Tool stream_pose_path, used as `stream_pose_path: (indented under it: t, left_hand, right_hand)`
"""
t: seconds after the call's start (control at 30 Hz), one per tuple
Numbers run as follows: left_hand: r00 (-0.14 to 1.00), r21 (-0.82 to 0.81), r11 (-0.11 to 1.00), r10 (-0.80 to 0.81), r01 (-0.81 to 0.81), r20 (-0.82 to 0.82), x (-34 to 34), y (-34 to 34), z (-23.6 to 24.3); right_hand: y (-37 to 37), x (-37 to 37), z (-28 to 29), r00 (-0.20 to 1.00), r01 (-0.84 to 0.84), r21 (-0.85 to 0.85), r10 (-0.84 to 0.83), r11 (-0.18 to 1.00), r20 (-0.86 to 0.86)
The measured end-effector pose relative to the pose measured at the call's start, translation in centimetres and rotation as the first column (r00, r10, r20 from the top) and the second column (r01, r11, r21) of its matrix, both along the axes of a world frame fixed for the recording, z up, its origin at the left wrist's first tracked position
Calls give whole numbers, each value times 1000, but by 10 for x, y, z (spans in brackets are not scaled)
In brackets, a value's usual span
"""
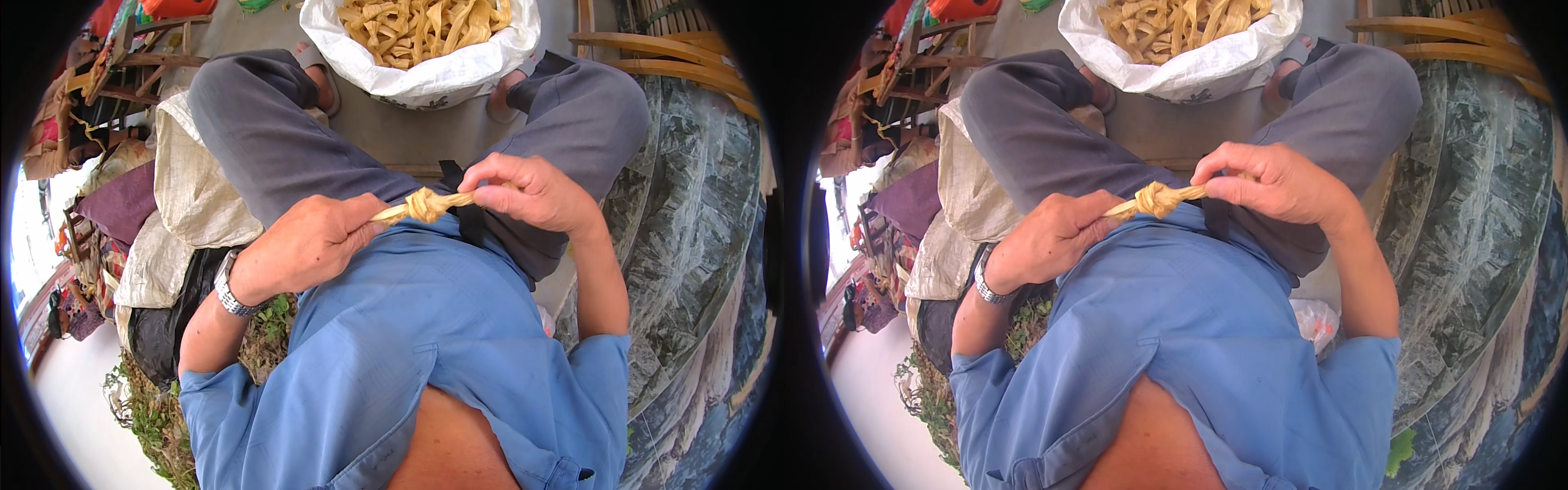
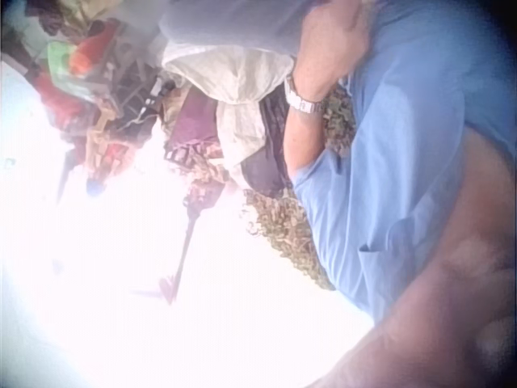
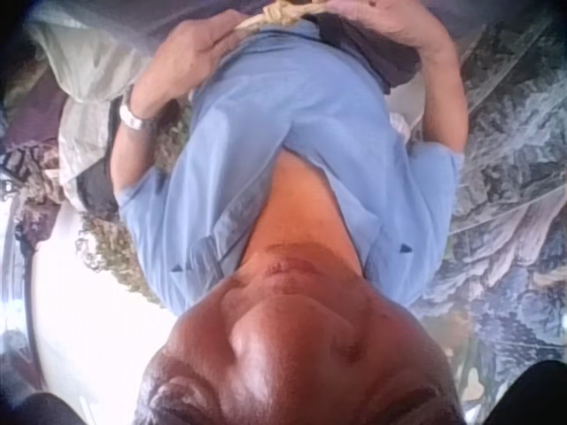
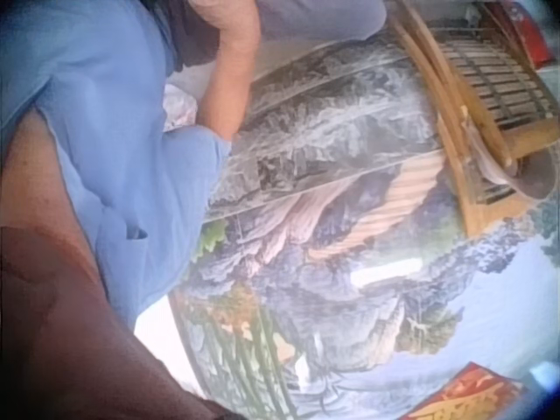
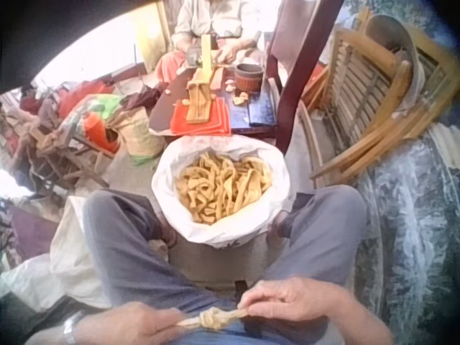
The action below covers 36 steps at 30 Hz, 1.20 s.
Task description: The person takes long, flat strips of material from a bag and ties them into decorative knots by hand and using a wooden guide.
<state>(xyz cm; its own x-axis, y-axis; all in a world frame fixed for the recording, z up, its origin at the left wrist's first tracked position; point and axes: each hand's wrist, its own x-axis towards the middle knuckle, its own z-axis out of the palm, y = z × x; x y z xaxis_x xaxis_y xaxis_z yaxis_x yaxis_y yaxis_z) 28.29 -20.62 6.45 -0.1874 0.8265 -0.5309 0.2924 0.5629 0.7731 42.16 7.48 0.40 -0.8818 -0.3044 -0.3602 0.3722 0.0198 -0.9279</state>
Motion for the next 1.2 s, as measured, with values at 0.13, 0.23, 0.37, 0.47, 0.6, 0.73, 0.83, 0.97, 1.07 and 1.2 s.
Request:
stream_pose_path:
  t: [0.13,0.23,0.37,0.47,0.6,0.73,0.83,0.97,1.07,1.2]
  left_hand:
    - [999,-52,998,-46,45,-16,0,0,-6]
    - [999,93,995,-29,33,-44,2,5,-17]
    - [998,203,977,56,-62,37,14,14,-34]
    - [982,-65,994,-77,89,170,10,29,-11]
    - [986,69,997,-30,19,163,11,22,-26]
    - [992,114,992,-62,50,112,10,20,-26]
    - [1000,267,963,17,-19,13,5,18,-32]
    - [979,42,994,95,-104,180,2,29,-17]
    - [983,82,992,82,-97,163,-4,37,-7]
    - [991,151,984,78,-94,105,-20,43,3]
  right_hand:
    - [-11,3,-4,990,-68,283,101,957,-101]
    - [-27,-1,9,889,-80,624,339,777,-307]
    - [-68,-6,4,789,131,637,309,760,-531]
    - [-77,1,-6,834,122,519,196,846,-516]
    - [-65,0,11,901,-45,580,284,813,-329]
    - [-61,4,19,895,-60,585,303,809,-326]
    - [-54,1,19,872,30,627,286,779,-397]
    - [-54,-4,14,855,-18,721,384,693,-348]
    - [-40,-23,19,759,171,706,365,687,-539]
    - [-25,-31,31,690,228,681,378,696,-617]
